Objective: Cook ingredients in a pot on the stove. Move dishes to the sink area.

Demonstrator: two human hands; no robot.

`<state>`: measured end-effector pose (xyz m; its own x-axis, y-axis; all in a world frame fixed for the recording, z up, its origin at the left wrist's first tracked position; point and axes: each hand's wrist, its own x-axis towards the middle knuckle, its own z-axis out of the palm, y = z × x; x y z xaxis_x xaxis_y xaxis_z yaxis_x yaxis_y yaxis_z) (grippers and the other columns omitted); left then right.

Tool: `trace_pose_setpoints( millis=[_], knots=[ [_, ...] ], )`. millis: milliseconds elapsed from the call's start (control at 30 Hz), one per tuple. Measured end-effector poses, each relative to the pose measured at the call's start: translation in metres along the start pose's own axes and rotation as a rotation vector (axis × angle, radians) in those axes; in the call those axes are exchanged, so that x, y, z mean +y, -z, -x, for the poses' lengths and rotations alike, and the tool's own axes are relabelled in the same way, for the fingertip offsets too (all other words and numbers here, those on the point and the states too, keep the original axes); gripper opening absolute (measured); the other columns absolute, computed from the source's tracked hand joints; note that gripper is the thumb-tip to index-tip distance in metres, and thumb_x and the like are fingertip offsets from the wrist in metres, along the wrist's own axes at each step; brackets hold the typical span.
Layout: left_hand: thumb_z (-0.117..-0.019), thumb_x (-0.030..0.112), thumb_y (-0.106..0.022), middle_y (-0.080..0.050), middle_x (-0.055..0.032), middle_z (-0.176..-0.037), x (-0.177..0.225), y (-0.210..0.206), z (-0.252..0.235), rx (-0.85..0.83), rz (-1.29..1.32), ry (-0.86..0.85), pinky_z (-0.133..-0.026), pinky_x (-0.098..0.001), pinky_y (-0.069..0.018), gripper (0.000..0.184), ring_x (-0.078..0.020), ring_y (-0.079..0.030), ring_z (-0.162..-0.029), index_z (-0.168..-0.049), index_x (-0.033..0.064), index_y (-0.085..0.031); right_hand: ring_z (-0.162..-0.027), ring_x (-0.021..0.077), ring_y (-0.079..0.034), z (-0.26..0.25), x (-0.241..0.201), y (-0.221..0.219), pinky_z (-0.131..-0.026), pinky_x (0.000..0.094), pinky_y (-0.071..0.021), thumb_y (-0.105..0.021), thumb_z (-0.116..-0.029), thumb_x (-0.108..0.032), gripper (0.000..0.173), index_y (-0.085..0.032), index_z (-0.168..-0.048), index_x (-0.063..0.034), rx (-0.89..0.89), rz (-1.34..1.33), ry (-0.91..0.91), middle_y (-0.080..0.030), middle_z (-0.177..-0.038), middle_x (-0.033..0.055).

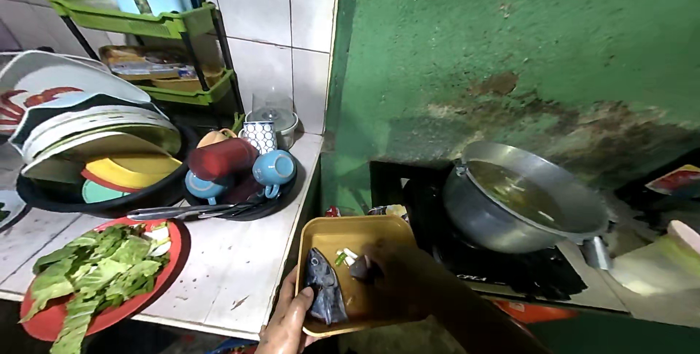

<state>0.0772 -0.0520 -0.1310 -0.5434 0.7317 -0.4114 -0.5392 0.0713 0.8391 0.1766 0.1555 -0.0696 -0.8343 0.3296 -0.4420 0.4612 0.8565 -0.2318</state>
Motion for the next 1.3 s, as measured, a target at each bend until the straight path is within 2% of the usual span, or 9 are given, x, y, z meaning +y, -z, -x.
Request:
trace_pose_setpoints(
  millis=[100,133,333,500,600,867,967,1167,1300],
  knots=[
    [-0.1008,0.031,-0.043,-0.052,-0.0181,-0.142,0.001,-0.006,0.0,0.024,-0.038,-0.014,-0.08,-0.0489,-0.0645,0.068,-0.0306,-0.069,-0.11,-0.161,0.0163,-0.014,-0.119,0.0386,-0.061,-0.005,0.011,-0.002,-0.101,0.0559,-0.0493,-0.068,-0.0973,-0.018,0.042,-0.061,-0.137,-0.0068,0.01,-0.036,0.074,-0.063,-0.128,0.0214],
    [-0.1005,0.03,-0.043,-0.051,-0.0185,-0.143,0.0,-0.008,-0.001,0.026,-0.044,-0.025,-0.081,-0.0499,-0.0642,0.069,-0.031,-0.068,-0.112,-0.161,0.0164,-0.014,-0.118,0.0393,-0.062,-0.006,0.016,-0.004,-0.1,0.0568,-0.0496,-0.067,-0.0981,-0.018,0.041,-0.061,-0.137,-0.0068,0.018,-0.051,0.104,-0.063,-0.126,0.0219],
    [-0.1028,0.026,-0.037,-0.049,-0.0192,-0.142,-0.002,-0.021,-0.001,0.072,-0.09,-0.07,-0.082,-0.0485,-0.0631,0.065,-0.0282,-0.067,-0.112,-0.161,0.0134,-0.01,-0.107,0.0392,-0.067,-0.003,0.028,-0.013,-0.091,0.0572,-0.054,-0.066,-0.093,-0.01,0.027,-0.071,-0.118,-0.0029,0.271,-0.092,0.224,-0.069,-0.113,0.0221],
    [-0.1045,0.026,-0.03,-0.05,-0.0216,-0.138,-0.007,-0.037,-0.008,0.086,-0.066,-0.039,-0.079,-0.0493,-0.0623,0.062,-0.0301,-0.068,-0.108,-0.16,0.0134,-0.008,-0.121,0.0386,-0.061,0.005,0.025,0.011,-0.1,0.057,-0.049,-0.065,-0.0947,-0.009,0.038,-0.063,-0.132,-0.0048,0.085,-0.005,0.094,-0.064,-0.128,0.0205],
    [-0.1035,0.025,-0.032,-0.05,-0.0211,-0.139,-0.009,-0.048,-0.008,0.061,-0.078,-0.043,-0.078,-0.0498,-0.0623,0.063,-0.0301,-0.068,-0.107,-0.161,0.0143,-0.008,-0.125,0.0397,-0.059,0.01,0.028,0.016,-0.103,0.0577,-0.048,-0.065,-0.0958,-0.009,0.043,-0.057,-0.138,-0.0036,-0.009,0.019,0.048,-0.061,-0.134,0.0209],
    [-0.104,0.027,-0.03,-0.052,-0.0205,-0.135,-0.017,-0.073,-0.013,0.034,-0.073,-0.051,-0.078,-0.0502,-0.0618,0.062,-0.0294,-0.068,-0.105,-0.16,0.0128,-0.007,-0.125,0.0404,-0.058,0.025,0.049,0.019,-0.1,0.0563,-0.0494,-0.068,-0.0942,-0.013,0.043,-0.058,-0.134,0.0021,0.004,0.073,0.034,-0.06,-0.132,0.0226],
    [-0.107,0.026,-0.027,-0.051,-0.0213,-0.136,-0.013,-0.085,-0.011,0.045,-0.047,-0.011,-0.077,-0.0486,-0.0618,0.059,-0.0301,-0.068,-0.106,-0.16,0.0138,-0.006,-0.125,0.0393,-0.058,0.033,0.056,0.026,-0.101,0.0565,-0.0484,-0.068,-0.0941,-0.016,0.043,-0.06,-0.132,0.002,0.007,0.056,0.04,-0.061,-0.132,0.0217],
    [-0.1059,0.026,-0.027,-0.054,-0.0206,-0.132,-0.017,-0.097,-0.012,0.014,-0.033,0.008,-0.076,-0.0469,-0.0625,0.058,-0.0293,-0.07,-0.102,-0.159,0.0126,-0.007,-0.123,0.0379,-0.059,0.044,0.06,0.042,-0.101,0.0565,-0.0484,-0.067,-0.0938,-0.019,0.041,-0.061,-0.129,0.0011,-0.031,0.087,0.016,-0.061,-0.131,0.0199],
    [-0.1044,0.027,-0.029,-0.052,-0.0212,-0.136,-0.016,-0.102,-0.01,0.035,-0.045,0.002,-0.079,-0.0488,-0.0617,0.062,-0.0304,-0.067,-0.107,-0.16,0.0138,-0.007,-0.122,0.0367,-0.06,0.049,0.06,0.052,-0.101,0.055,-0.0484,-0.066,-0.0946,-0.017,0.039,-0.062,-0.129,0.0007,-0.037,0.085,0.021,-0.062,-0.129,0.0197]
  ],
)
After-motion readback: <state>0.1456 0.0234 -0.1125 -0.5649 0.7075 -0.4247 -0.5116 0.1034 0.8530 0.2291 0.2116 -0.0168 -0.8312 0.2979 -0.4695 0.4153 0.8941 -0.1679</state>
